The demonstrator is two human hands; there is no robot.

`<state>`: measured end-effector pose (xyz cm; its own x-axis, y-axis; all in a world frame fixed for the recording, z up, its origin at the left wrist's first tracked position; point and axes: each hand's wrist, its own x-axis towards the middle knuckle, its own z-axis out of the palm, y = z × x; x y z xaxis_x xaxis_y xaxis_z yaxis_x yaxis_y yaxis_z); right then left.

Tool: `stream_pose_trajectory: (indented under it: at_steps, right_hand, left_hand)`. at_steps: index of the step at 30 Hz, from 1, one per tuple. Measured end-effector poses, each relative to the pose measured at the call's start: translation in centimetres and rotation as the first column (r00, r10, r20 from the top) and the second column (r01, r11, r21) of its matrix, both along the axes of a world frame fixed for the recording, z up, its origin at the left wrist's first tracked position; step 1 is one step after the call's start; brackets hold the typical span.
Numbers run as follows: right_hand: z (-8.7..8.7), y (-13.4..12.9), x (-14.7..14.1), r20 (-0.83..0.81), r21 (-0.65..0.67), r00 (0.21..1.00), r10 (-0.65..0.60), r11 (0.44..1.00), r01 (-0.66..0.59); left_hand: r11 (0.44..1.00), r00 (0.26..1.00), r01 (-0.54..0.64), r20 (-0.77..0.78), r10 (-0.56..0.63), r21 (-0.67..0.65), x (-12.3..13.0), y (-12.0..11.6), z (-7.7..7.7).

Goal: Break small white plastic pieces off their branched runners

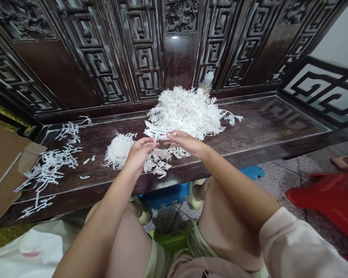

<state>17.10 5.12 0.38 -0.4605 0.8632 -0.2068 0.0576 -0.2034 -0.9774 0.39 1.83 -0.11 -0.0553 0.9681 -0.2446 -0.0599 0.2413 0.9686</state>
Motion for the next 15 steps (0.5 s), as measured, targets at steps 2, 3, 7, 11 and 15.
stream_pose_trajectory:
  at_steps: [2, 3, 7, 11, 15]
  right_hand:
    - [-0.2, -0.3, -0.5, -0.015, 0.017, 1.0, -0.013, 1.0, 0.013]
    - [-0.4, -0.4, -0.7, -0.015, 0.025, 0.999, -0.039, 0.999, 0.039]
    - [-1.1, -0.5, -0.9, -0.03, 0.052, 0.984, -0.173, 0.983, 0.175]
    - [-0.9, -0.6, -0.9, -0.096, 0.159, 0.978, -0.185, 0.967, 0.199]
    - [-0.4, -0.8, -1.0, 0.01, 0.158, 0.984, -0.18, 0.972, 0.176]
  left_hand:
    - [0.999, 0.999, 0.037, -0.019, -0.037, -0.011, 0.3, -0.1, -0.1]
    - [0.998, 0.998, 0.059, -0.031, -0.06, -0.014, 0.4, -0.2, -0.1]
    - [0.991, 0.986, 0.13, -0.102, -0.131, -0.016, 0.8, -0.4, -0.2]
    - [0.989, 0.971, 0.148, -0.185, -0.15, -0.023, 1.0, -0.6, 0.0]
    - [0.999, 0.983, 0.033, -0.18, -0.025, 0.04, 1.0, -0.7, 0.1]
